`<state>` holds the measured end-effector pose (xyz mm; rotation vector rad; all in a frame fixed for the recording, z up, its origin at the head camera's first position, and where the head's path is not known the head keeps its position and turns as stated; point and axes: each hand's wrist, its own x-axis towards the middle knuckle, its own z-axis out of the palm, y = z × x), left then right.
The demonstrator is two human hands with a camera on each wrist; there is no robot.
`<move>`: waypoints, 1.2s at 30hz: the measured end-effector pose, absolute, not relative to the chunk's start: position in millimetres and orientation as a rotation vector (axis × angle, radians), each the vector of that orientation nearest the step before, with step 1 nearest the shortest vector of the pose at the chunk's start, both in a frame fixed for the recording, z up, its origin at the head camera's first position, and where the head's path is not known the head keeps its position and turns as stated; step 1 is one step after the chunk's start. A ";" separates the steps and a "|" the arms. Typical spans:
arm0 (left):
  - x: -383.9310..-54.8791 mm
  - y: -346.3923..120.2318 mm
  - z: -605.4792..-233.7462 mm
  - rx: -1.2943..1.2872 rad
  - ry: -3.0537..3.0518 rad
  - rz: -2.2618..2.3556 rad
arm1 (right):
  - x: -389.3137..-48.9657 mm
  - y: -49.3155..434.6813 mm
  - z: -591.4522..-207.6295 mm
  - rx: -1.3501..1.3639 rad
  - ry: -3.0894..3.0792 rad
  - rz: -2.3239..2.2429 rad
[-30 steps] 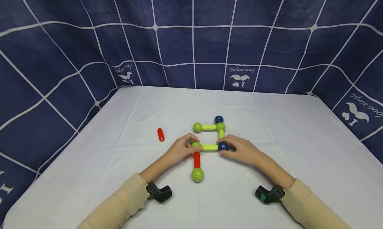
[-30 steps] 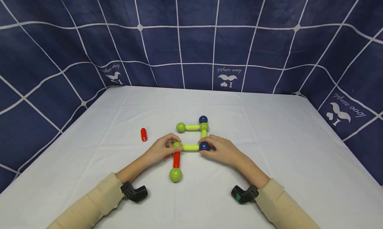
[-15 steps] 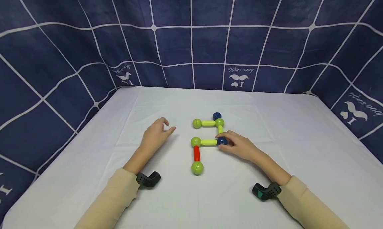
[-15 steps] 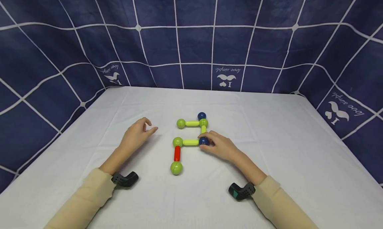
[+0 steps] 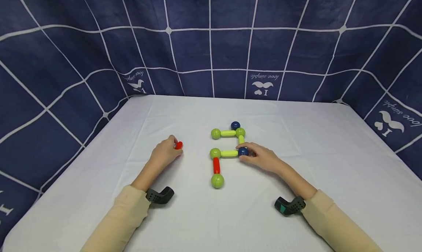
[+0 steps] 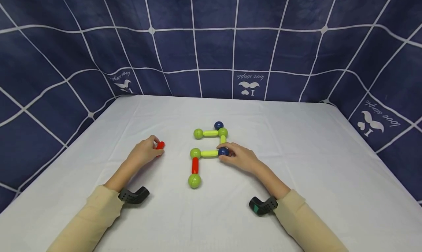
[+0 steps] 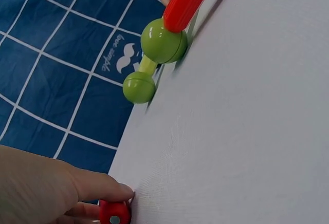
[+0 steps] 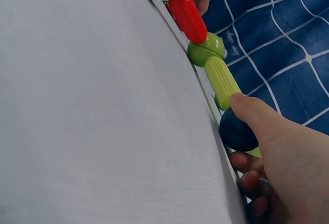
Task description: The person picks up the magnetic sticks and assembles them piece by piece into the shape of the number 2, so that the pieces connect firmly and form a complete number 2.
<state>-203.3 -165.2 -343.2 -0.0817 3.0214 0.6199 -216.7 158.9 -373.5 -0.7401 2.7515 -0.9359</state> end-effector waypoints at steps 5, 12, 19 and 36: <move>-203.1 -160.5 -343.9 -0.052 3.023 0.726 | -219.1 156.5 -371.1 -0.719 2.735 -0.935; -184.3 -120.6 -339.3 0.255 3.020 1.052 | -216.8 154.9 -377.2 -0.725 2.869 -0.880; -152.1 -77.8 -346.3 0.826 3.023 0.973 | -215.3 153.3 -378.4 -0.726 2.898 -0.901; -139.7 -59.3 -367.5 1.127 3.031 0.874 | -216.6 155.3 -381.6 -0.731 2.915 -0.907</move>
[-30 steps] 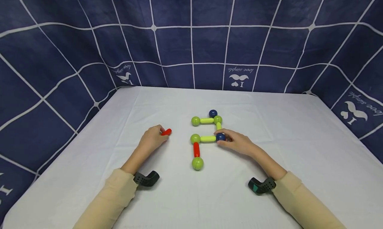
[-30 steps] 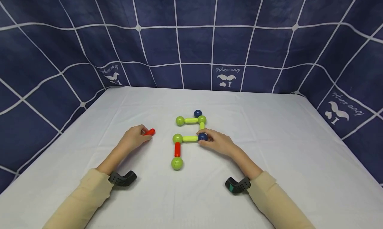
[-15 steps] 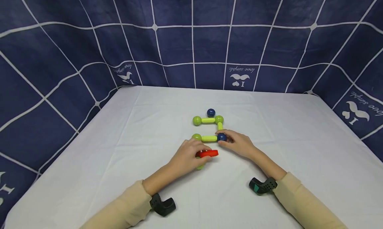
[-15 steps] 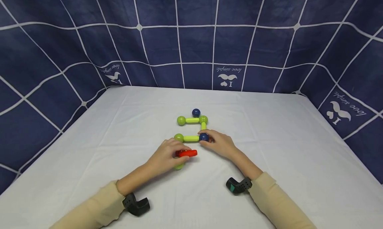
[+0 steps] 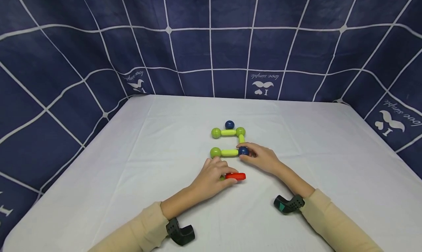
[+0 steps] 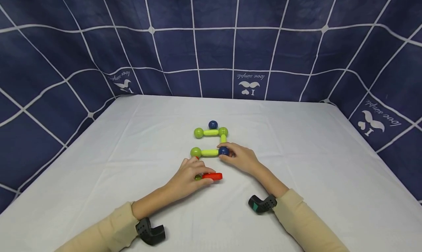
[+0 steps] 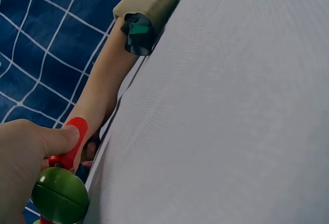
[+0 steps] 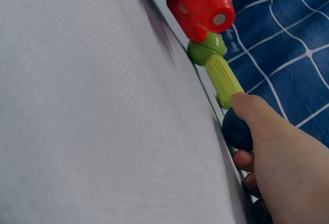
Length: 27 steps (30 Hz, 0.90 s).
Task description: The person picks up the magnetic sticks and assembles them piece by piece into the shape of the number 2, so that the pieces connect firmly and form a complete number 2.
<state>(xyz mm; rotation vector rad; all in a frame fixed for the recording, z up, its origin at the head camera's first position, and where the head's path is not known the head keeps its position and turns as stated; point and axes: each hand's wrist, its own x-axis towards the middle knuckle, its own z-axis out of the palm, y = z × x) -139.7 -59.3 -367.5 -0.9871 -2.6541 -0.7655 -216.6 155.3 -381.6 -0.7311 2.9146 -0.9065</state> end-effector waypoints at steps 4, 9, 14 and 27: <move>-140.0 -59.9 -366.8 -0.986 -2.677 -0.728 | -216.6 154.9 -380.5 -0.732 2.913 -0.905; -141.2 -61.0 -366.7 -1.011 -2.707 -0.645 | -216.6 155.1 -382.6 -0.768 2.932 -0.925; -145.9 -68.7 -365.9 -1.114 -2.702 -0.460 | -217.5 154.4 -383.8 -0.787 2.931 -0.938; -155.6 -75.8 -371.4 -1.216 -2.657 -0.398 | -221.5 158.5 -373.1 -0.793 2.815 -0.890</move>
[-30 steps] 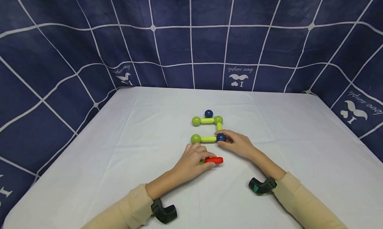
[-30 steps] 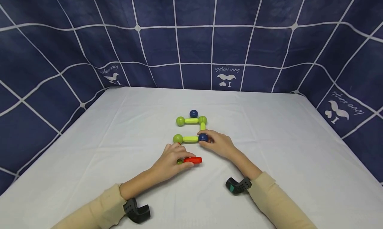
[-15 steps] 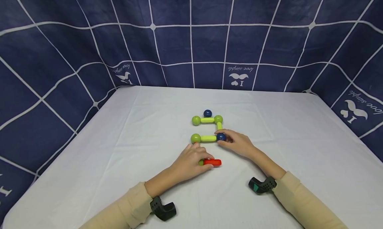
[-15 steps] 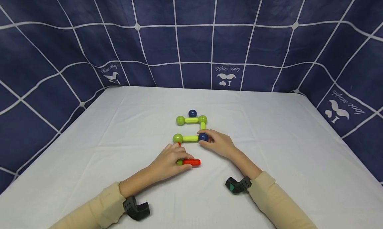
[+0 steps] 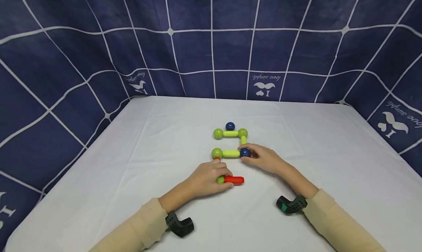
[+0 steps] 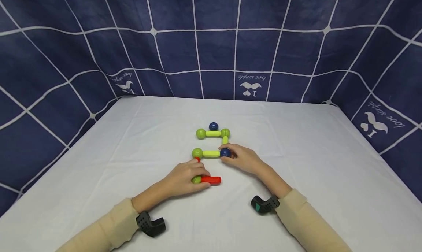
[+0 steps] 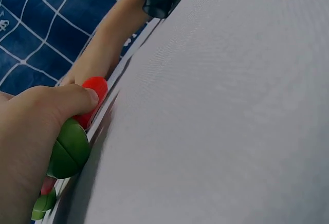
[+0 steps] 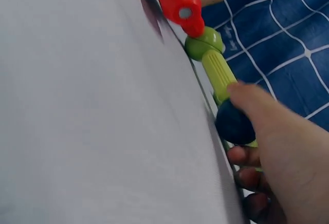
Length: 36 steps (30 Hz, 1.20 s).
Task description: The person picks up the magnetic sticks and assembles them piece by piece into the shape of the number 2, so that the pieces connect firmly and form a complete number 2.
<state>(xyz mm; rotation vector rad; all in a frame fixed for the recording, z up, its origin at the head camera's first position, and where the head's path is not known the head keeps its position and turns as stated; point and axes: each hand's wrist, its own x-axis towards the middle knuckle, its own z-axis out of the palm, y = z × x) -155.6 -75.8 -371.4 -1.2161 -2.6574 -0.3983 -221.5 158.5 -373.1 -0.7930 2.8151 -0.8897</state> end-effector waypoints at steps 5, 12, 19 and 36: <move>-154.9 -75.1 -372.6 -1.225 -2.657 -0.436 | -235.0 157.7 -363.9 -0.802 2.824 -0.981; -154.1 -76.4 -372.2 -1.238 -2.624 -0.401 | -264.2 139.3 -356.1 -0.610 3.054 -1.091; -154.8 -77.0 -373.1 -1.249 -2.622 -0.401 | -291.5 123.1 -357.4 -0.514 3.050 -1.013; -156.3 -79.7 -374.1 -1.279 -2.550 -0.400 | -310.1 98.7 -362.2 -0.409 2.961 -0.991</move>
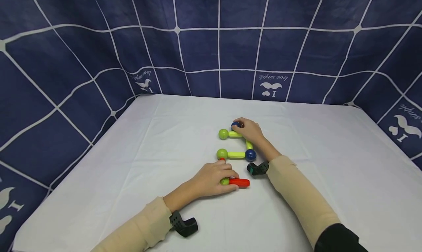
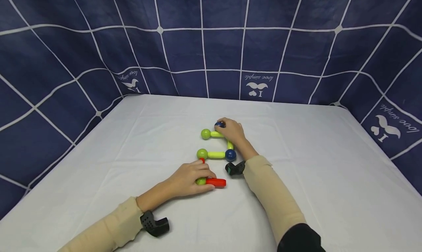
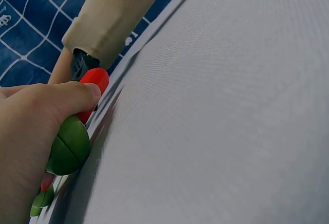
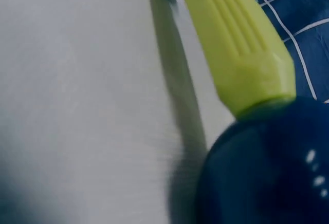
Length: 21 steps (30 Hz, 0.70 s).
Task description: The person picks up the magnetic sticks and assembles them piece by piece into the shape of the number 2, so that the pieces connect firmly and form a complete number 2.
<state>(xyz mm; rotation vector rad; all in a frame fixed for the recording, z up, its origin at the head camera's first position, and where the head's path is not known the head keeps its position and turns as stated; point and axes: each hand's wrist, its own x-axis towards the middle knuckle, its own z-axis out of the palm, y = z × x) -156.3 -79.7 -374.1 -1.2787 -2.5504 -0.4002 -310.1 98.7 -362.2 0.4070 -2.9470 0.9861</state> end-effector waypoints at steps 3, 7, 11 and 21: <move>-156.7 -79.1 -374.6 -1.277 -2.565 -0.403 | -304.2 101.1 -361.9 0.390 -2.869 1.081; -156.8 -79.1 -374.4 -1.270 -2.587 -0.407 | -291.4 108.4 -358.5 0.423 -2.787 1.210; -157.6 -78.8 -374.0 -1.263 -2.595 -0.413 | -273.3 122.2 -354.9 0.529 -2.720 1.275; -157.2 -76.6 -371.7 -1.236 -2.670 -0.467 | -213.3 152.4 -359.8 0.742 -2.667 1.311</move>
